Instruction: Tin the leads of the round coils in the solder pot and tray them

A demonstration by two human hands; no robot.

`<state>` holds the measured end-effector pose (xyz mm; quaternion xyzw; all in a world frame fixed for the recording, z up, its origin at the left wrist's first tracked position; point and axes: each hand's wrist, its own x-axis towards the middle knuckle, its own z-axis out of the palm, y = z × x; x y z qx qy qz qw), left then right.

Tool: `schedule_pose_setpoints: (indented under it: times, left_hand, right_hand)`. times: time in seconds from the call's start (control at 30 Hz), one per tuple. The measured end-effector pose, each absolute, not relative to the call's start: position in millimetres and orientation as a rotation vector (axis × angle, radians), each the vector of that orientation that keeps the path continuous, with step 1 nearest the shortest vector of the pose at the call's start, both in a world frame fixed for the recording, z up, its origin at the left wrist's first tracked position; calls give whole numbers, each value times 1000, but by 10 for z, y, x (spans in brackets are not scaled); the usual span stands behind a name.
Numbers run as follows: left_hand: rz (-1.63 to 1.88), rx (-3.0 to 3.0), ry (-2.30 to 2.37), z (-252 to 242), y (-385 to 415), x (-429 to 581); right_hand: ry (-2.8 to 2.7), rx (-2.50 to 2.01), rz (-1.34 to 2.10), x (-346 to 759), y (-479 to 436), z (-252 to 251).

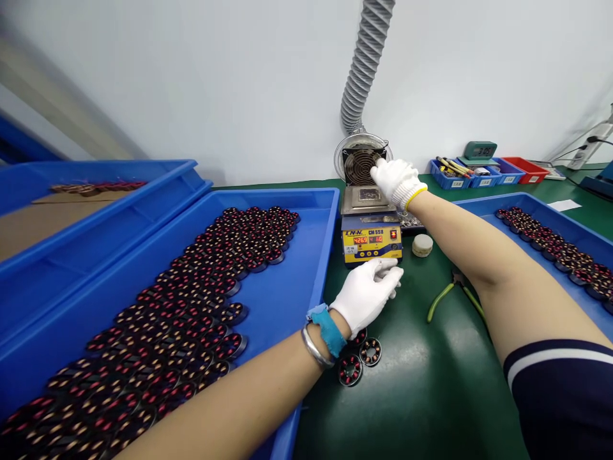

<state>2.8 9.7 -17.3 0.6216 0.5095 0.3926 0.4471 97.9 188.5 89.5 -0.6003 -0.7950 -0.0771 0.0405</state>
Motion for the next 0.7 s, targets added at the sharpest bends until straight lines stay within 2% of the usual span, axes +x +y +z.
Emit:
schedule_pose_setpoints:
  times: [0.1, 0.3, 0.6, 0.7]
  left_hand:
    - [972, 1539, 1254, -193, 98, 30]
    - [954, 1548, 1244, -214, 86, 26]
    - [897, 1605, 1270, -174, 86, 16]
    - [830, 1657, 1298, -153, 82, 6]
  right_hand:
    - [-2296, -1847, -374, 899, 1911, 811]
    - [-2296, -1754, -326, 830, 1921, 699]
    - [-2269, -1755, -478, 980, 1788, 907]
    - [-2106, -1652, -311, 1207, 1640, 1013]
